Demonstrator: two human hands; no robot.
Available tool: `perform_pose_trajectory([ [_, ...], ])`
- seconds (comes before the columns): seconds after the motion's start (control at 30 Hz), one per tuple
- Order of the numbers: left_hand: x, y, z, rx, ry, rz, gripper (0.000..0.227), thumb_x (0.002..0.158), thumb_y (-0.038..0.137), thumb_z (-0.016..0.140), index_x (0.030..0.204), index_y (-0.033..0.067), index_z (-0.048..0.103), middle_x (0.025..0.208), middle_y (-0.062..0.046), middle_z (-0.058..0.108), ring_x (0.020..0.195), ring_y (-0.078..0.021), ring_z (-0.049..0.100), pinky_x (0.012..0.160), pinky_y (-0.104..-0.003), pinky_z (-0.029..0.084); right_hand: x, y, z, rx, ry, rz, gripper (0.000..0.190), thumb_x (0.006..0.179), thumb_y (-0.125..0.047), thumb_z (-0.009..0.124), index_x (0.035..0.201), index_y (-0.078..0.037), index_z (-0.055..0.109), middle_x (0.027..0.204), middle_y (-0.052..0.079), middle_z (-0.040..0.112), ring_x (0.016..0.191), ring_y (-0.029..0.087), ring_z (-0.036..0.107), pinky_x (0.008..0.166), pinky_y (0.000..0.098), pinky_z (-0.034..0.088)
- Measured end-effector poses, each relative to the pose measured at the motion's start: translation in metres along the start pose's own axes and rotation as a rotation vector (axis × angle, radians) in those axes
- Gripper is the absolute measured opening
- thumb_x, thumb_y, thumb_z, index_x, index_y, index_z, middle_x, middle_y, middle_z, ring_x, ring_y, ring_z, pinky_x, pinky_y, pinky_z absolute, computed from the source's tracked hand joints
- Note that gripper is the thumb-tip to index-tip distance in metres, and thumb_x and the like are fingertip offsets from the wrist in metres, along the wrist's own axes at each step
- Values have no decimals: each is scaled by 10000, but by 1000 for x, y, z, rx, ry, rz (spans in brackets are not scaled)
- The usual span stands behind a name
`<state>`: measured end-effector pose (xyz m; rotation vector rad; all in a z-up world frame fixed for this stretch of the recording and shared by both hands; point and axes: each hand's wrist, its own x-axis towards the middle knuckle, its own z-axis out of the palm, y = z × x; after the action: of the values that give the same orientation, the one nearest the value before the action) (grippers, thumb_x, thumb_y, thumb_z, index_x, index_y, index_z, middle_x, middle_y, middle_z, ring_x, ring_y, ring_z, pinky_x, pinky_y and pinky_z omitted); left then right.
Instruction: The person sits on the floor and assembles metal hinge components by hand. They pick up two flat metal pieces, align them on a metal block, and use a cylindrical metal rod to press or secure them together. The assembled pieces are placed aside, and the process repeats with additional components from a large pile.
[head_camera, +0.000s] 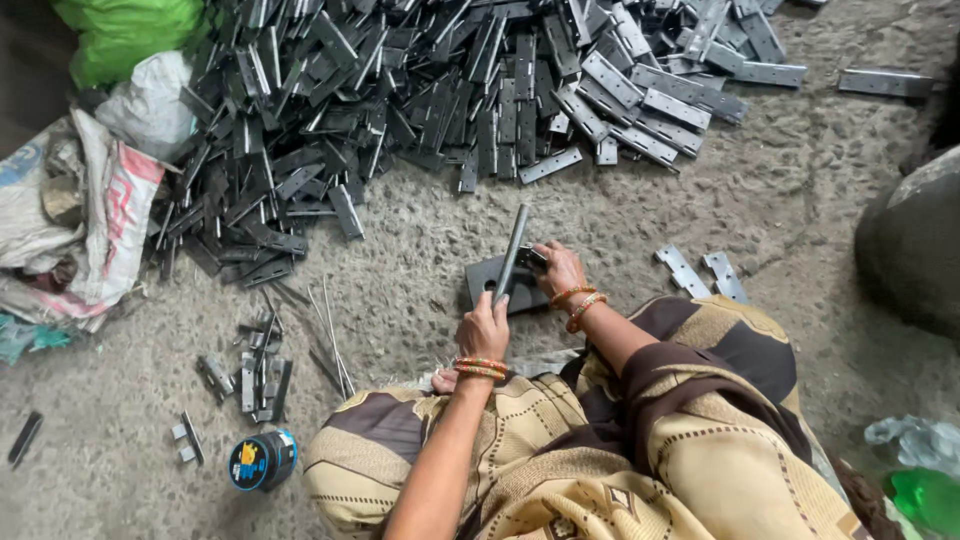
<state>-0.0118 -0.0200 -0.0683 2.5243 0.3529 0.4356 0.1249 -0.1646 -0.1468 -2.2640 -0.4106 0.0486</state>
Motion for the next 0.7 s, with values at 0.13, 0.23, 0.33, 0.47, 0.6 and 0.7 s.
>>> perform_pose_trajectory([
  [0.13,46,31,-55,-208,124,42,276,1035,322,577,972,74,679,591,-127,607,492,-300,628,431,-425,434,24,-11,-7,-26,-29,11,290,883,-218,758,1159,-142,715,1067,159,641,979,415,636,819,510,524],
  [0.23,65,68,-109,-411,352,111,259,1083,282,553,1069,51,671,588,-17,577,455,-118,543,420,-319,350,18,-8,-4,-30,-22,-3,290,885,-214,735,1161,-131,703,1099,162,644,990,409,646,841,507,533],
  [0.33,76,94,-137,-582,662,305,292,1082,268,524,1191,29,652,679,3,600,500,-54,502,448,-281,332,22,-7,-3,-32,-11,-10,313,880,-234,759,1170,-132,701,1108,160,652,998,418,637,829,513,528],
  [0.47,67,82,-101,-577,650,366,287,1098,258,524,1222,25,635,664,36,581,523,-52,547,450,-264,376,25,-3,0,-36,39,-24,388,816,-167,763,1198,-127,708,1156,160,657,1017,411,646,852,500,534],
  [0.6,28,36,-31,116,-42,10,261,996,363,635,1034,108,677,647,-194,674,604,-421,662,492,-511,473,19,-8,0,-57,-49,8,423,800,-129,738,1221,-150,718,1136,135,671,1043,389,657,864,483,542],
  [0.7,16,-5,6,-19,-19,-180,296,989,408,600,993,119,664,673,-221,670,653,-466,670,535,-550,499,21,-4,-4,-62,-29,-13,470,748,-84,741,1215,-126,711,1132,157,659,1034,416,642,853,488,536],
])
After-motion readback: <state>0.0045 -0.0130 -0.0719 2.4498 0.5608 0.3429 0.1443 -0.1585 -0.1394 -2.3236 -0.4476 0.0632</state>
